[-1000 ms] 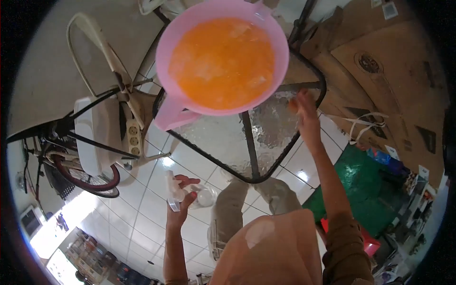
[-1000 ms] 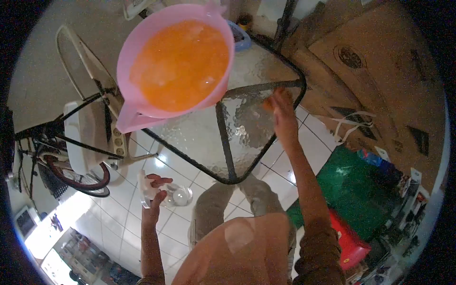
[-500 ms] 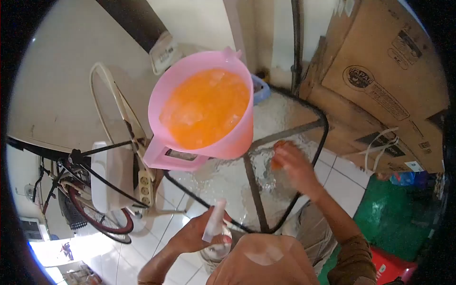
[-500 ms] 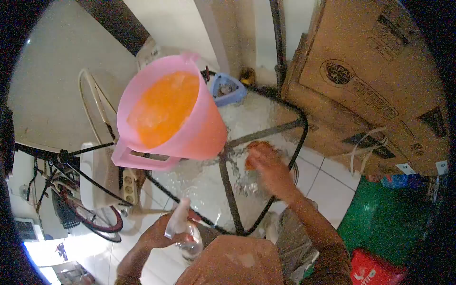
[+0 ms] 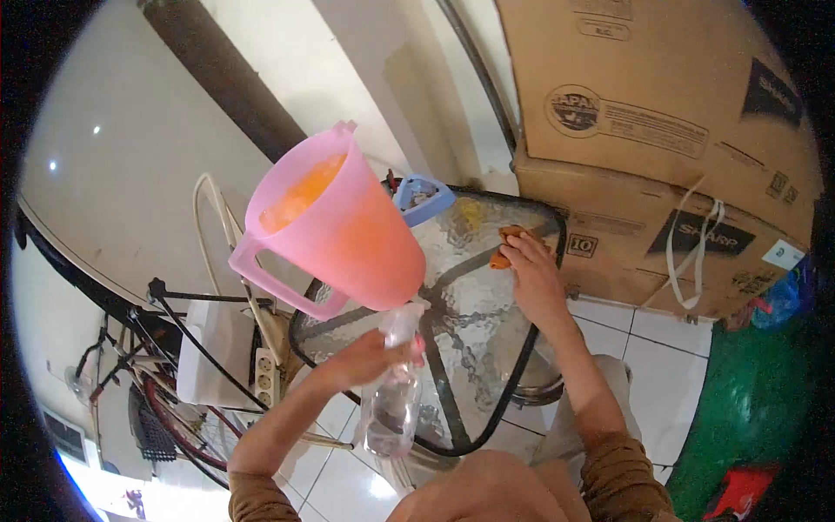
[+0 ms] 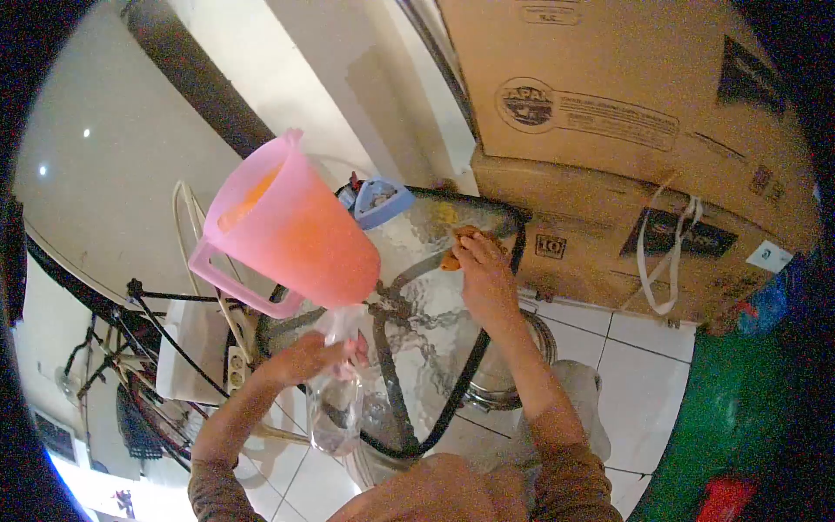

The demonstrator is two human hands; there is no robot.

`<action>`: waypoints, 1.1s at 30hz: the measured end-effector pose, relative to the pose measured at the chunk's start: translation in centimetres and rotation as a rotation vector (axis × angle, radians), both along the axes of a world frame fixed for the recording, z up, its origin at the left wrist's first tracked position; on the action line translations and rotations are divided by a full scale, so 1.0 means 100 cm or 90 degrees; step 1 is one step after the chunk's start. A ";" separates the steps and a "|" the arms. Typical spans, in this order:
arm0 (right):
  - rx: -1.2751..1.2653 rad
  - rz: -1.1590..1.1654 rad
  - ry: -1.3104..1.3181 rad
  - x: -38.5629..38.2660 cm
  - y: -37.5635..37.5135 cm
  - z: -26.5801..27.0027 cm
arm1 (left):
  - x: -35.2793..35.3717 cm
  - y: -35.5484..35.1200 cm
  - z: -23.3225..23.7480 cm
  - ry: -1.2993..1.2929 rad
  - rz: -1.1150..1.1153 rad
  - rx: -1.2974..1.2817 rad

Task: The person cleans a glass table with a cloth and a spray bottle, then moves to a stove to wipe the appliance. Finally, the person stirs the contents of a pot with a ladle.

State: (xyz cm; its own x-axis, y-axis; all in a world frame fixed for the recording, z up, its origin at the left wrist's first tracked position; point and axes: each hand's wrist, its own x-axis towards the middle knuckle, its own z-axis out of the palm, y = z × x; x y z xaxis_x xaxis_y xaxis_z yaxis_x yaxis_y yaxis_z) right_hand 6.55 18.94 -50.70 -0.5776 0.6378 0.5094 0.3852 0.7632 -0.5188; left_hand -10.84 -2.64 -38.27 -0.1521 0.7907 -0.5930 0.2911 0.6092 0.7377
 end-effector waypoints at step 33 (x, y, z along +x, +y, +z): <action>0.145 0.062 -0.066 -0.025 -0.009 -0.002 | 0.040 -0.047 0.020 -0.110 0.130 0.315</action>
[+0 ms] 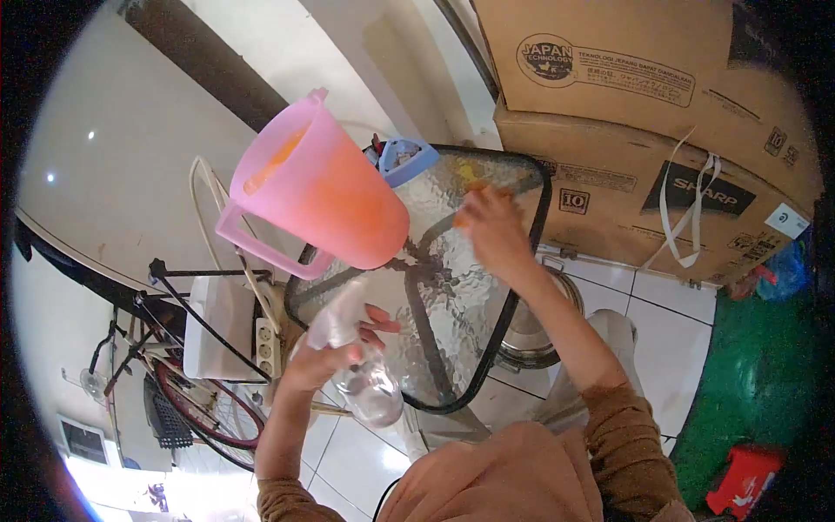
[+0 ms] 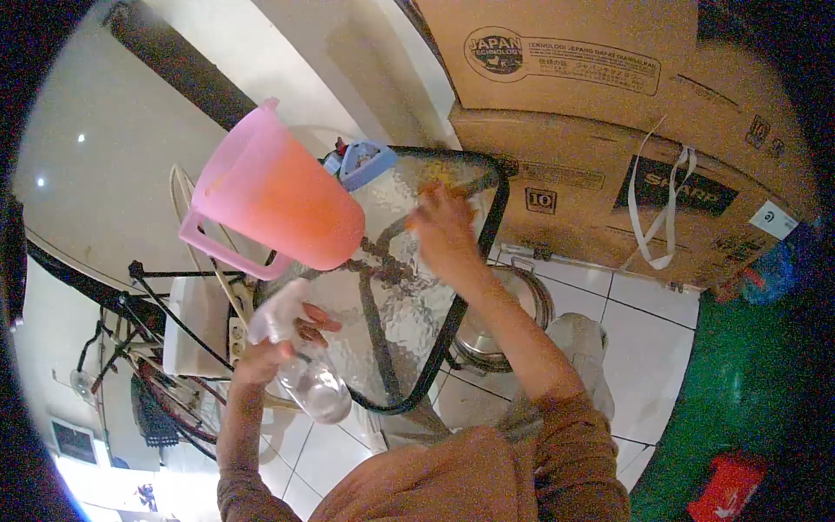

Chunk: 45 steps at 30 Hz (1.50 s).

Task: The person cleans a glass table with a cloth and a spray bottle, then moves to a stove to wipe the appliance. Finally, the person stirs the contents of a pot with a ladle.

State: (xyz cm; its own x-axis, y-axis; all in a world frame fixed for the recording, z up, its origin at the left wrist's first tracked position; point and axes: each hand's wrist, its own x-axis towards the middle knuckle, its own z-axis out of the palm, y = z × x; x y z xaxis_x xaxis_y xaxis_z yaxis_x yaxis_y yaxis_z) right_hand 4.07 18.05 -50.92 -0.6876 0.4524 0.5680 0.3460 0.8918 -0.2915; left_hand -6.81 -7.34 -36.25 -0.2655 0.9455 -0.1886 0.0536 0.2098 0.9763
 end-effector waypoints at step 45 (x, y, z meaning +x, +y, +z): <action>0.013 0.194 -0.118 -0.007 0.018 0.050 | -0.013 -0.054 -0.178 0.061 0.439 0.319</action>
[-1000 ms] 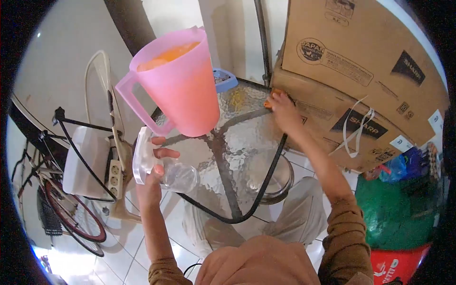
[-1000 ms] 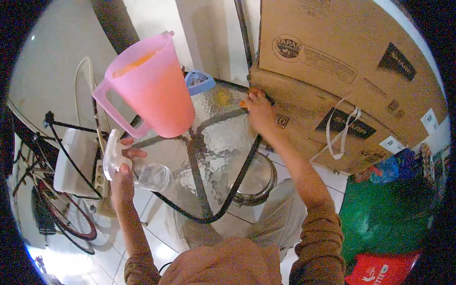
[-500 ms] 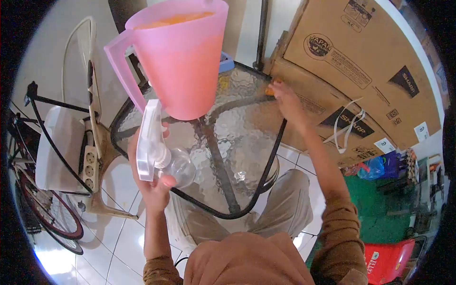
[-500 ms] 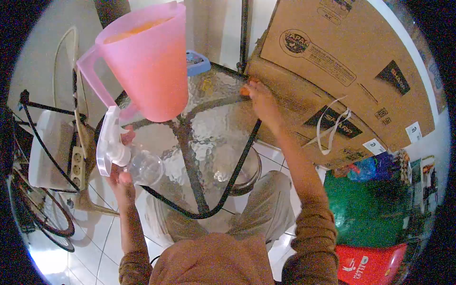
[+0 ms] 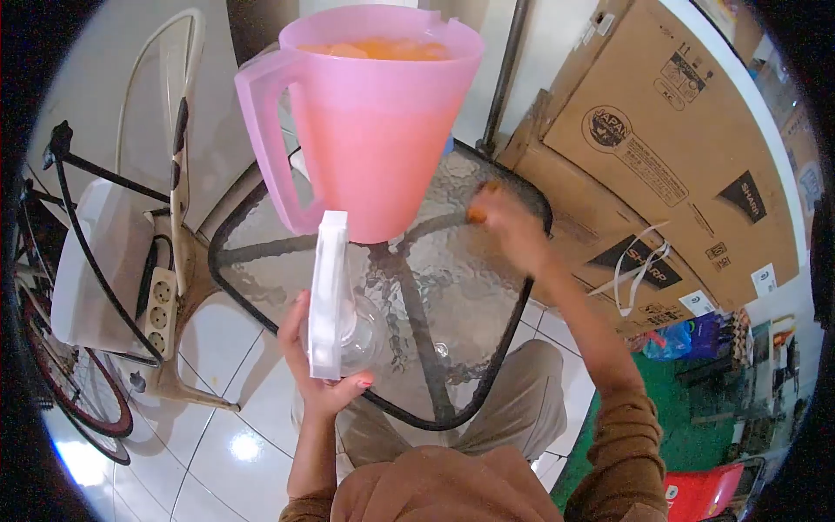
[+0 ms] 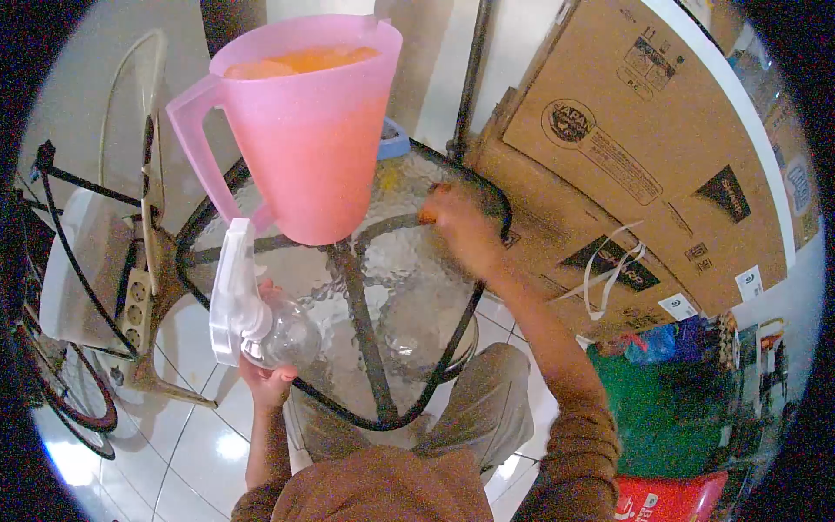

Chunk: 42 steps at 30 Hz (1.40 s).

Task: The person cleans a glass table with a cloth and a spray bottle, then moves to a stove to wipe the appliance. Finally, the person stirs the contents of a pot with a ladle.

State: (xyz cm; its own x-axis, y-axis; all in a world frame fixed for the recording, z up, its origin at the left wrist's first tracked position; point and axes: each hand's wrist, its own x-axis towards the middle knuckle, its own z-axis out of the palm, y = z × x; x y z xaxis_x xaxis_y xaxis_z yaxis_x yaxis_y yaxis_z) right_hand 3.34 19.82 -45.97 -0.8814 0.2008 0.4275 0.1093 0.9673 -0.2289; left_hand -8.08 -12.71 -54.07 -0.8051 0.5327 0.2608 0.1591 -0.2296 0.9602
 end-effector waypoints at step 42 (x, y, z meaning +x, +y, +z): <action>0.099 -0.256 -0.092 0.063 -0.040 -0.040 | 0.008 0.006 0.004 0.066 0.128 0.032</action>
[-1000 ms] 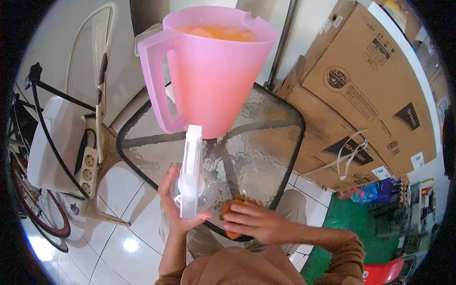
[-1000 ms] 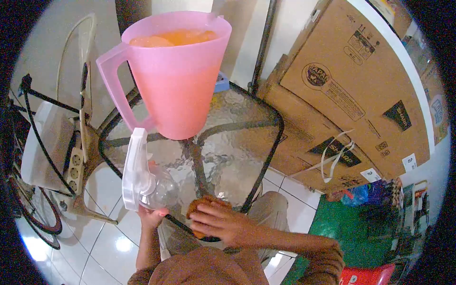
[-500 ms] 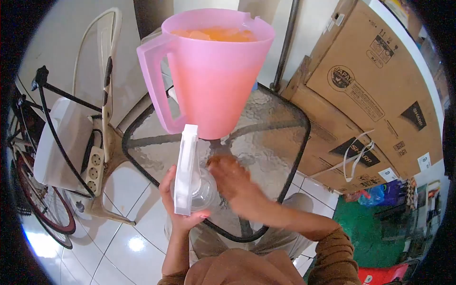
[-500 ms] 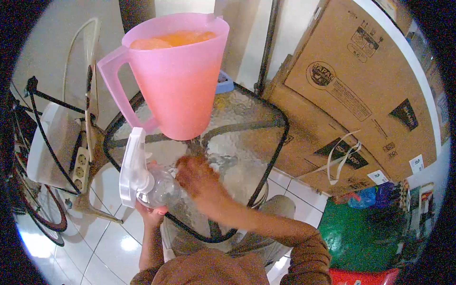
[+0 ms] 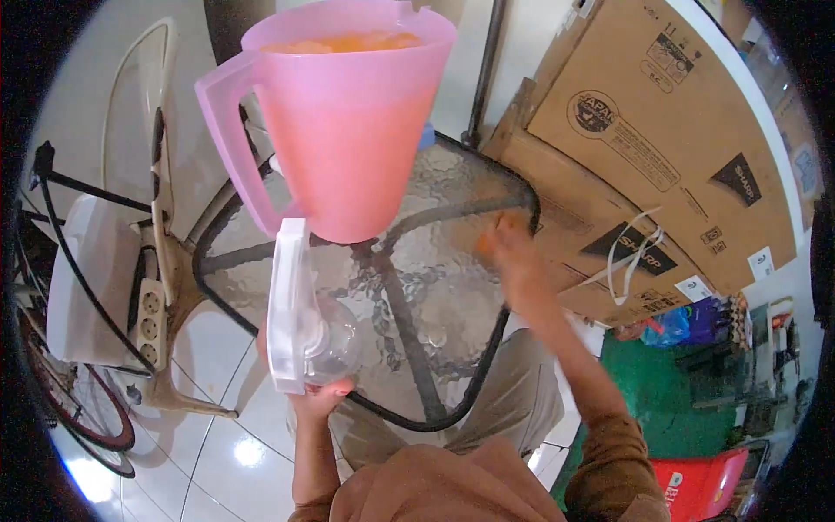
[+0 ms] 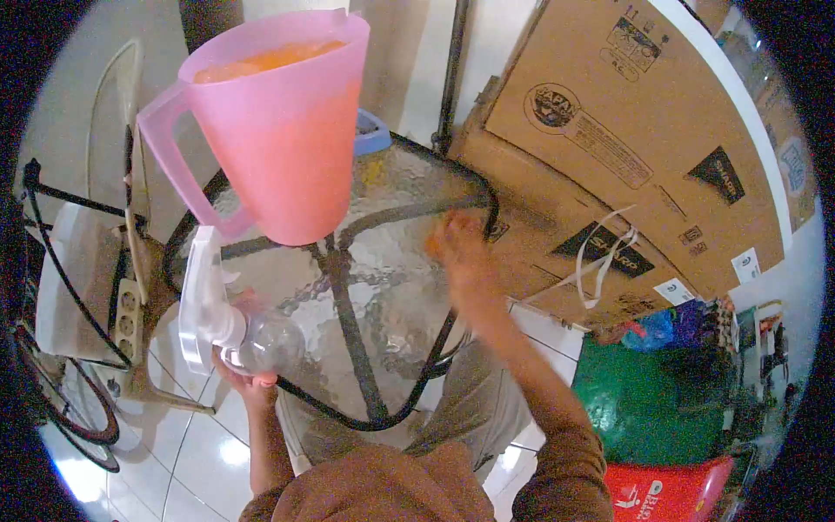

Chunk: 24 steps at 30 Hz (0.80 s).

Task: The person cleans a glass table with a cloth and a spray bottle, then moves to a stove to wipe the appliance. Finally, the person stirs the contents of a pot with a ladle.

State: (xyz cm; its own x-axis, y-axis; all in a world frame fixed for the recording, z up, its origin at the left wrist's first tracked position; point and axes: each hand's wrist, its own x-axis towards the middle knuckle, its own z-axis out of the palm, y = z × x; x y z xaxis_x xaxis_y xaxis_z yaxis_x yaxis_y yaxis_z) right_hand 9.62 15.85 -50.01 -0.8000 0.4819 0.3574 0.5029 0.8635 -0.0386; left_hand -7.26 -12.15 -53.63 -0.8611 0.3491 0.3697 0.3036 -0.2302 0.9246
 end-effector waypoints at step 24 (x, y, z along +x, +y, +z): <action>0.041 0.110 0.036 0.040 0.021 0.003 | 0.012 0.007 0.026 -0.086 -0.017 0.031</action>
